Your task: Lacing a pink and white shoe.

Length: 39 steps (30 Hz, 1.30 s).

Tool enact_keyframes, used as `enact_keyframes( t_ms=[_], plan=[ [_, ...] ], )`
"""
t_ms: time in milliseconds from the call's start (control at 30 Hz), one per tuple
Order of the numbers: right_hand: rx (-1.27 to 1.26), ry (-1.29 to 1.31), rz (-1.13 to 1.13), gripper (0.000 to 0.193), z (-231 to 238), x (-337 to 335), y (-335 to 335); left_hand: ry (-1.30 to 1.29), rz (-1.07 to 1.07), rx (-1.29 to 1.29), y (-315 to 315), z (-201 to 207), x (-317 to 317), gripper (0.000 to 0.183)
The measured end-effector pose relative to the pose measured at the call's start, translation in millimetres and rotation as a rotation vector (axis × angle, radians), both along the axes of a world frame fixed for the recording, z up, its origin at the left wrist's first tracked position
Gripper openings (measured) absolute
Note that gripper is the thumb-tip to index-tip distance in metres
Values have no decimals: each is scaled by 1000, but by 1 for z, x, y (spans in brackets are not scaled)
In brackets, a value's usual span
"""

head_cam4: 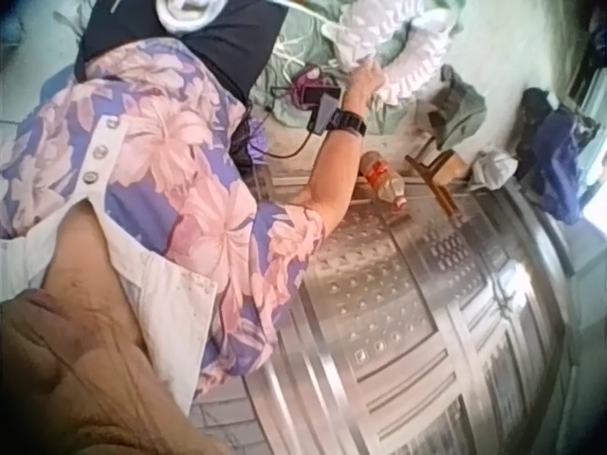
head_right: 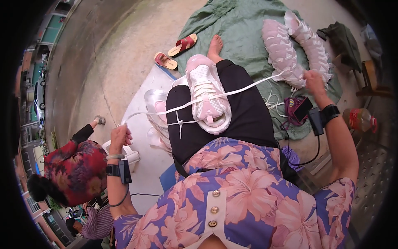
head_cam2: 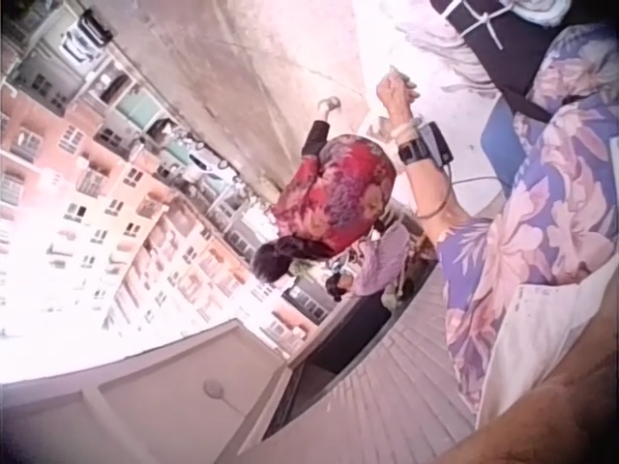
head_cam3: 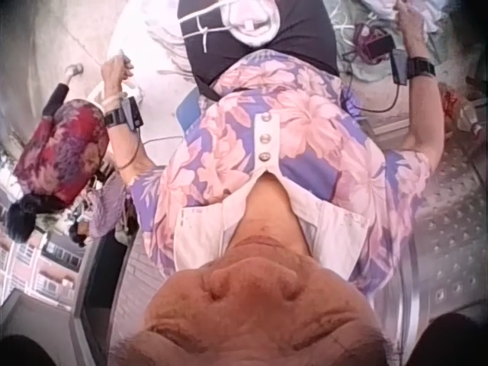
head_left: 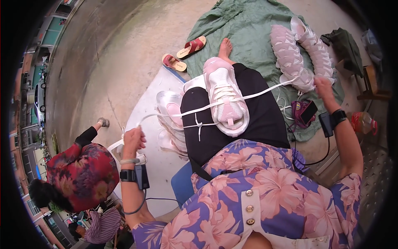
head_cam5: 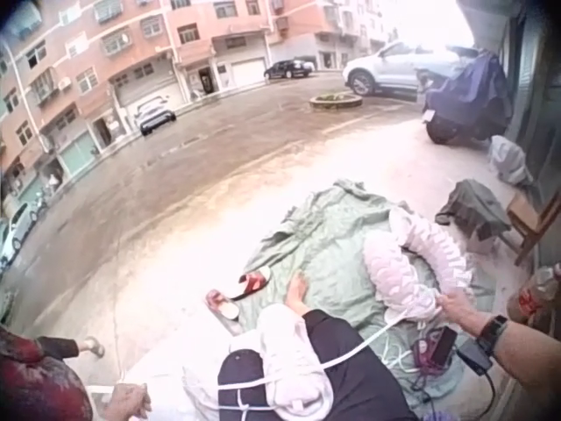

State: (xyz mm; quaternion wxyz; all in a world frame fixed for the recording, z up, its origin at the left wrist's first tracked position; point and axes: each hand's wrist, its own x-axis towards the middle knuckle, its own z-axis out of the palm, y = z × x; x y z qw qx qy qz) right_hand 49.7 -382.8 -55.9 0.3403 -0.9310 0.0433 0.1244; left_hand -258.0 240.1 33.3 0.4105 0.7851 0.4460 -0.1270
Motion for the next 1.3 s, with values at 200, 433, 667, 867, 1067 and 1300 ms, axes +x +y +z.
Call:
enact_keyframes(
  t_ms=[200, 433, 667, 867, 1067, 1300],
  plan=[
    [765, 933, 206, 22, 29, -102, 159, -9, -186, -709, -133, -10, 67, 40],
    [801, 751, 261, 19, 27, -101, 217, -61, -203, -682, -172, -34, 117, 30],
    [955, 391, 113, 14, 7, -101, 229, -309, 23, -533, -188, -40, 136, 33],
    [1003, 394, 11, 11, 5, -116, 224, -369, 94, -586, -194, -39, 112, 24],
    [1085, 342, -12, 7, 1, -120, 226, -420, 105, -558, -198, -43, 101, 20],
    [1102, 249, -10, 5, 1, -122, 231, -492, 104, -620, -196, -48, 99, 16]
  ],
)
